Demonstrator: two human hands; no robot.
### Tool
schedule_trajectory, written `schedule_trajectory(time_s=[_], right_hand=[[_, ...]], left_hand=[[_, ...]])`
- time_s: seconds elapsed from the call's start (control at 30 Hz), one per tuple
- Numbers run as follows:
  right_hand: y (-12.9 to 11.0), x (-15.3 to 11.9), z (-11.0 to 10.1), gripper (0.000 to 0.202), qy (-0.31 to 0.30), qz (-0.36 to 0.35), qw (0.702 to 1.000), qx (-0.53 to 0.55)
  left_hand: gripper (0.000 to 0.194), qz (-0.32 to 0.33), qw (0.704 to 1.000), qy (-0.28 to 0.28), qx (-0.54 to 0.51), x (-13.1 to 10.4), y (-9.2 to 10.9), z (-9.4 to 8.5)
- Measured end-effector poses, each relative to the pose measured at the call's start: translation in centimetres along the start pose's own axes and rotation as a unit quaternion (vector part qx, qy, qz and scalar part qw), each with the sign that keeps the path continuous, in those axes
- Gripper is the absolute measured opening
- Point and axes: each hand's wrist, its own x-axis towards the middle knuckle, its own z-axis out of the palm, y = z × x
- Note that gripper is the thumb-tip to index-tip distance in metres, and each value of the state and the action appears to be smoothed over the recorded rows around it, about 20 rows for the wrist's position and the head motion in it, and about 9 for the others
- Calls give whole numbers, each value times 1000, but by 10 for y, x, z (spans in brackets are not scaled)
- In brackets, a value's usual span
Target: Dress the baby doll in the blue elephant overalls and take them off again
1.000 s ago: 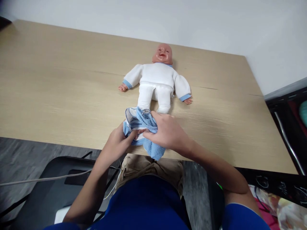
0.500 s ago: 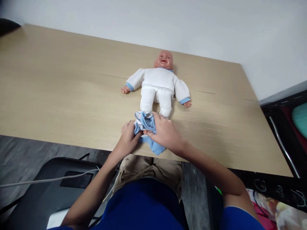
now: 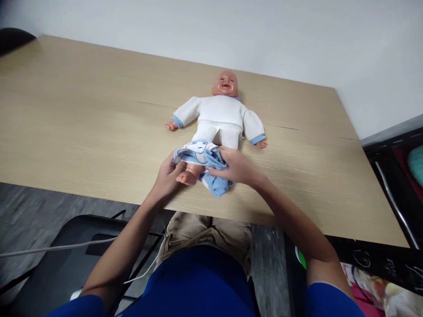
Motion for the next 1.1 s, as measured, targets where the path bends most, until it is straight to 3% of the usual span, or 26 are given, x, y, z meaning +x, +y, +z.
schedule_trajectory(time_s=[0.13, 0.3, 0.47, 0.6, 0.73, 0.9, 1.0, 1.1], right_hand=[[14, 4, -18, 39, -29, -3, 999, 42], [37, -16, -16, 39, 31, 50, 987, 151], [61, -28, 0, 53, 108, 151, 944, 273], [72, -26, 11, 58, 148, 177, 924, 306], [69, -26, 6, 67, 120, 164, 941, 270], [56, -30, -11, 67, 45, 102, 973, 201], [54, -31, -15, 67, 24, 105, 970, 219], [53, -30, -11, 68, 54, 131, 951, 276]], left_hand=[[28, 11, 998, -63, 7, 19, 9, -18], [23, 13, 993, -121, 8, 28, 17, -39], [61, 21, 982, -186, -6, 27, 18, -50], [70, 80, 978, -178, 68, 38, 31, -41], [33, 163, 963, -163, 142, 66, 43, -25], [31, 102, 971, -191, 100, 105, 53, -17], [36, 55, 963, -232, 125, 119, 70, -14], [38, 56, 938, -294, 174, 129, 91, -7]])
